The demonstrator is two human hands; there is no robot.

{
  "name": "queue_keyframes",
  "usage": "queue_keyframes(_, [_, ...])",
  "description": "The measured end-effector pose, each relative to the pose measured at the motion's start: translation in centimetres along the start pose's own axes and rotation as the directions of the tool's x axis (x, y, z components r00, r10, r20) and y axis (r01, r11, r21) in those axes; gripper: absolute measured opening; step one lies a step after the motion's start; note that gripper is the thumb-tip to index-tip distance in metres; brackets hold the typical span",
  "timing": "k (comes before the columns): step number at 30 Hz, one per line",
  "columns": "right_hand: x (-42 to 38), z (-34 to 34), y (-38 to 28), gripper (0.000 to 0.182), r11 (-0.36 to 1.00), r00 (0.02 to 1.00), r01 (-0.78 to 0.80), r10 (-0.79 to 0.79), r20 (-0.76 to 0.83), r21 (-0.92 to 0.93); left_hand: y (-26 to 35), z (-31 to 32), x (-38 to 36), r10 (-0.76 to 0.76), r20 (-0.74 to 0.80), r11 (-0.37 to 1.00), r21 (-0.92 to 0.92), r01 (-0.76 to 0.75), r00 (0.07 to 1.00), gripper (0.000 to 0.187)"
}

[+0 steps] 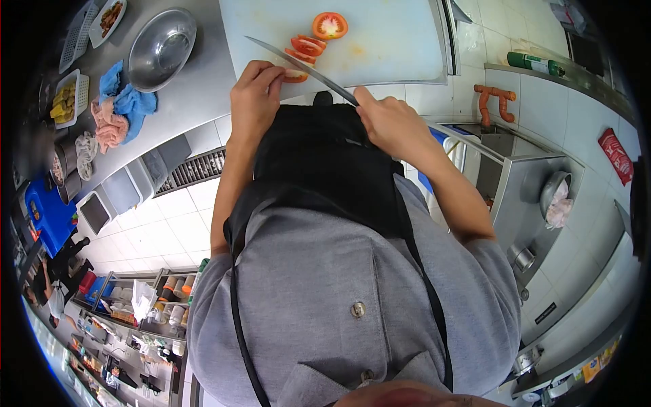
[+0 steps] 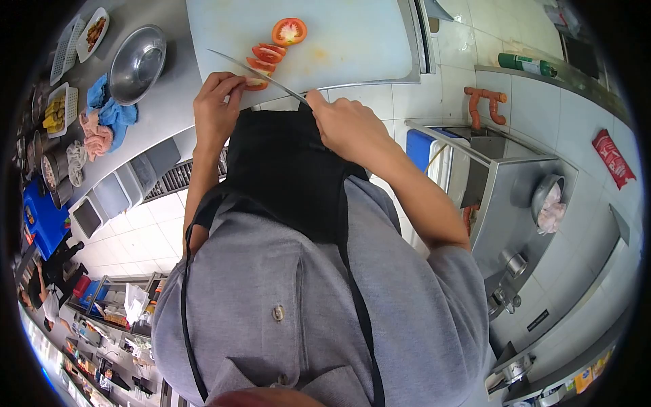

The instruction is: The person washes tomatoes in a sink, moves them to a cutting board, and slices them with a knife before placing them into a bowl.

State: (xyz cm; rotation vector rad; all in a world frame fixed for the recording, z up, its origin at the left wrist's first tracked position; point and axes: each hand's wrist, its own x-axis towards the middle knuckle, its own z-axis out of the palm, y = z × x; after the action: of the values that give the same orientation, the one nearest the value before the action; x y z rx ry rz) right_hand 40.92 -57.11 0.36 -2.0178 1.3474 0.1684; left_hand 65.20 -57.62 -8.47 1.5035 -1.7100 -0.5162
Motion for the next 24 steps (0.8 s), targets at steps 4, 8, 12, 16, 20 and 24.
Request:
queue_keyframes(4, [-1.5,-1.0,0.1,0.018,0.996,0.998,0.009,-0.003,0.069,-0.09,0.2,0.0,0.1,0.028,0.013,0.996,0.086,-0.029,1.0,0.009])
queue_keyframes(8, [-1.3,-1.3,0.3,0.017,0.988,0.998,0.05,-0.044,0.042,-0.148,0.1,0.2,0.2,0.052,-0.012,0.995,0.092,-0.051,0.999,0.009])
queue_keyframes(12, [0.3,-1.0,0.3,0.017,0.997,0.993,0.056,-0.05,0.111,-0.049,-0.2,0.3,-0.1,0.02,-0.024,0.997,0.077,-0.018,1.0,0.009])
queue_keyframes(16, [3.6,3.5,0.8,0.016,0.991,0.991,0.13,-0.13,0.013,0.02,-0.7,0.4,-0.7,-0.031,-0.064,0.999,0.011,0.032,0.997,0.011])
queue_keyframes(20, [7.0,3.5,1.0,0.018,0.987,0.987,0.159,-0.158,-0.016,0.037,-0.6,0.9,-1.4,-0.048,-0.086,0.997,0.056,0.053,0.995,0.011])
queue_keyframes(24, [8.0,1.0,1.6,0.029,0.978,0.979,0.202,-0.204,0.023,0.058,0.7,1.6,-1.3,-0.113,-0.099,0.993,-0.028,0.111,0.989,0.02])
